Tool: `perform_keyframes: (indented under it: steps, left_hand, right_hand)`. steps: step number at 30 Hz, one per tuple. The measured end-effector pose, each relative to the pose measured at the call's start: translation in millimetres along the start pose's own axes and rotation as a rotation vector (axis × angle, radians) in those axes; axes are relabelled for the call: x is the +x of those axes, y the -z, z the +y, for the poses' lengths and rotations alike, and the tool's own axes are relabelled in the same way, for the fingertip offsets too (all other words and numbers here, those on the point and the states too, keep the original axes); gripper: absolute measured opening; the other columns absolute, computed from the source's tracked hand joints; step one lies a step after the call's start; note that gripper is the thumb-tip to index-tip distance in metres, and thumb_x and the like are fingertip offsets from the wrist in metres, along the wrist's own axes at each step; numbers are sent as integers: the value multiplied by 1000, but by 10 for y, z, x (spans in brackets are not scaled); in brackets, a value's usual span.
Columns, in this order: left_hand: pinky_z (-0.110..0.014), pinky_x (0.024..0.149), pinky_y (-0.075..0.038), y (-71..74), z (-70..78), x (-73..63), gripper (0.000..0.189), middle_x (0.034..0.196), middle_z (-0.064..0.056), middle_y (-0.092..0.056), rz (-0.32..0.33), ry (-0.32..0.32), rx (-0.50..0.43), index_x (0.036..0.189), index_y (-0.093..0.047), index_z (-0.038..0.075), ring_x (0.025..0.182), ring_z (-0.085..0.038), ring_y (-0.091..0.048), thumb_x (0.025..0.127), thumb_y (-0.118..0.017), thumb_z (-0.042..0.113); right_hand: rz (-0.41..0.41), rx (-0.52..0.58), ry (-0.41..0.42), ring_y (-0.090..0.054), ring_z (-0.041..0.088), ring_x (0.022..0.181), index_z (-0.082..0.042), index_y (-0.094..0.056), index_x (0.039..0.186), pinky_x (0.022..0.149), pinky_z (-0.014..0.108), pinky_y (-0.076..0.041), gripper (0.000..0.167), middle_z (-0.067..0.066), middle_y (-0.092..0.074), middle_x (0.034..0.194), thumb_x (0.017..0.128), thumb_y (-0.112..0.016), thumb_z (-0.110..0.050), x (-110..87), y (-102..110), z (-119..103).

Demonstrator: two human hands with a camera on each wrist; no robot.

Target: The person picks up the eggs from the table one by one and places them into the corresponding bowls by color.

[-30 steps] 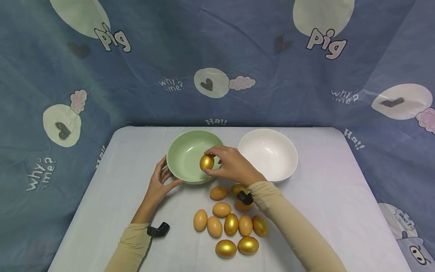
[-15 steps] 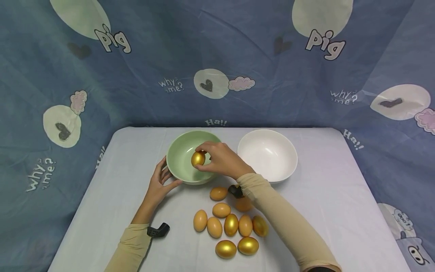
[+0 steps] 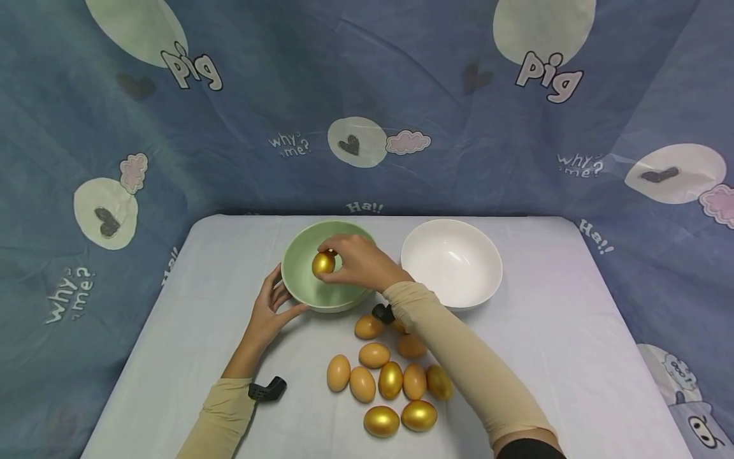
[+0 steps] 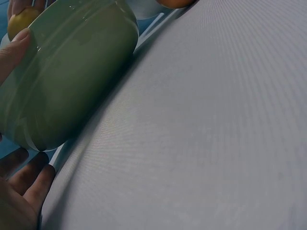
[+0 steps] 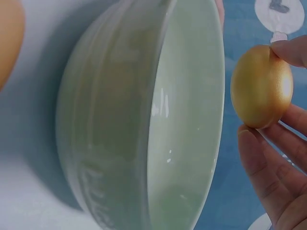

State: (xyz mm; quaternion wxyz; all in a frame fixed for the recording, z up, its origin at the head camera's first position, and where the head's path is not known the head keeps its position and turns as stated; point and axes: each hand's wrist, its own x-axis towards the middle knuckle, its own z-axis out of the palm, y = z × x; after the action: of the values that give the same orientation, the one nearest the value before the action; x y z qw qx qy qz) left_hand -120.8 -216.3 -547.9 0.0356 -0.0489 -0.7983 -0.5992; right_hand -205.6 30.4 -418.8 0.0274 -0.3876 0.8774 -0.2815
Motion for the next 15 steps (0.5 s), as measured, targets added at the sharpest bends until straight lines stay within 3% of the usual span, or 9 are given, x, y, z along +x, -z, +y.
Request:
perform_keyframes:
  steps: [4, 15]
  left_hand:
    - [-42, 124, -44, -3, 11, -4, 108, 170, -6, -29, -11, 0, -23, 165, -21, 25, 151, -33, -42, 83, -88, 13]
    - [-44, 124, -43, 1, -1, -3, 106, 170, -8, -29, -17, 2, -24, 166, -20, 24, 150, -33, -42, 84, -87, 11]
  right_hand:
    - [-21, 1, 17, -70, 14, 97, -11, -72, 125, 78, 21, -61, 42, 0, -75, 118, 90, -78, -34, 74, -20, 7]
    - [-39, -79, 46, -72, 21, 99, -9, -73, 120, 89, 28, -59, 40, 1, -75, 107, 88, -78, -33, 304, -61, 24]
